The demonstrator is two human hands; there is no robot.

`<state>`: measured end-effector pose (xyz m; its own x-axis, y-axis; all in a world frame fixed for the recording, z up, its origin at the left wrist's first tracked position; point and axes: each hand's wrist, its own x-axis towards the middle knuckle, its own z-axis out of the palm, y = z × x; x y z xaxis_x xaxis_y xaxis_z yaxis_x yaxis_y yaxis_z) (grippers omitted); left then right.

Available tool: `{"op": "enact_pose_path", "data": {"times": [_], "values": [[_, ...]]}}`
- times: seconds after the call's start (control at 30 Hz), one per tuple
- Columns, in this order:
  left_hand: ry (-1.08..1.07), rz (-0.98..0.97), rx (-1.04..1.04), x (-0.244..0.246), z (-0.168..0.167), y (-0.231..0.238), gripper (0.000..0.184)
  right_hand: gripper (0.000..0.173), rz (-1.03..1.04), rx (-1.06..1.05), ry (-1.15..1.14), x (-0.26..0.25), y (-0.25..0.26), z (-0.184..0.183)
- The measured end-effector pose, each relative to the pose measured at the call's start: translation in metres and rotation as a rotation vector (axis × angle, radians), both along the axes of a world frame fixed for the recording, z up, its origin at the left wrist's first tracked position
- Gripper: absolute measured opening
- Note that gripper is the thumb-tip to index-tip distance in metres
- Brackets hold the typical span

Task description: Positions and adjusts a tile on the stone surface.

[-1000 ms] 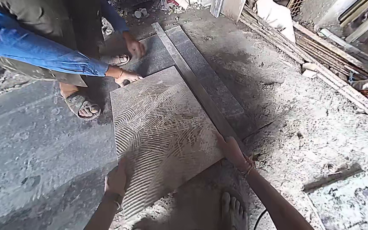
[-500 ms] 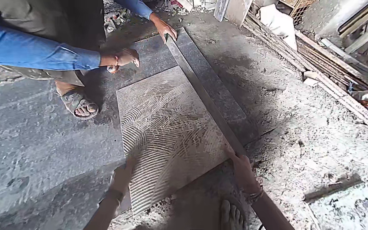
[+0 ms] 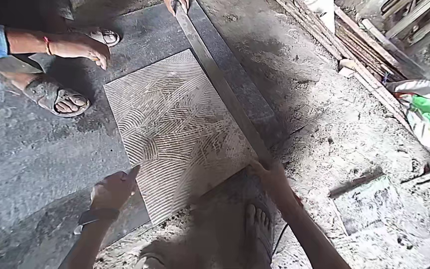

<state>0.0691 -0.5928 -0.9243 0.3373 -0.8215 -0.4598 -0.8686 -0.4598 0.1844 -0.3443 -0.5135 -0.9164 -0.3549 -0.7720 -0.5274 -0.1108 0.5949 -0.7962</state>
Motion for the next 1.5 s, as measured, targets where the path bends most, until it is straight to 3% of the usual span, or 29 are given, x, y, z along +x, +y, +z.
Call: {"op": "enact_pose_path", "data": {"times": [0.1,0.17,0.2,0.3,0.4,0.53,0.63,0.7,0.87,1.03,1.3,1.5], "values": [[0.126,0.020,-0.238,0.001,0.017,0.017,0.060,0.023,-0.103,-0.316,0.320,-0.012,0.016,0.052],[0.165,-0.104,-0.254,-0.004,0.015,0.042,0.054,0.023,-0.126,-0.448,0.487,-0.028,0.017,0.045],[0.148,-0.183,-0.194,-0.003,0.009,0.057,0.061,0.032,-0.031,-0.431,0.564,-0.035,0.019,0.032],[0.021,-0.391,-0.029,0.003,-0.021,0.101,0.107,0.048,0.415,-0.280,0.691,-0.046,0.018,-0.015],[-0.032,-0.484,-0.029,0.007,-0.039,0.135,0.127,0.053,0.742,-0.196,0.793,-0.043,0.008,-0.047],[-0.053,-0.502,-0.047,0.005,-0.038,0.136,0.121,0.047,0.872,-0.126,0.863,-0.030,-0.014,-0.047],[-0.064,-0.470,0.008,0.000,-0.039,0.130,0.120,0.033,0.790,-0.271,0.983,-0.017,-0.009,-0.057],[-0.065,-0.490,-0.070,0.001,-0.045,0.130,0.108,0.028,0.713,-0.359,1.039,-0.011,-0.003,-0.069],[-0.074,-0.580,-0.170,0.012,-0.053,0.129,0.090,0.033,0.638,-0.293,1.019,0.003,0.004,-0.076],[0.012,-0.585,-0.247,0.024,-0.057,0.128,0.077,0.022,0.582,-0.339,1.071,0.010,0.011,-0.075],[0.101,-0.545,-0.217,0.018,-0.057,0.129,0.070,0.023,0.698,-0.531,1.087,-0.024,-0.006,-0.084],[0.126,-0.556,-0.266,0.010,-0.062,0.129,0.069,0.022,0.771,-0.563,1.088,-0.042,-0.020,-0.085]]}}
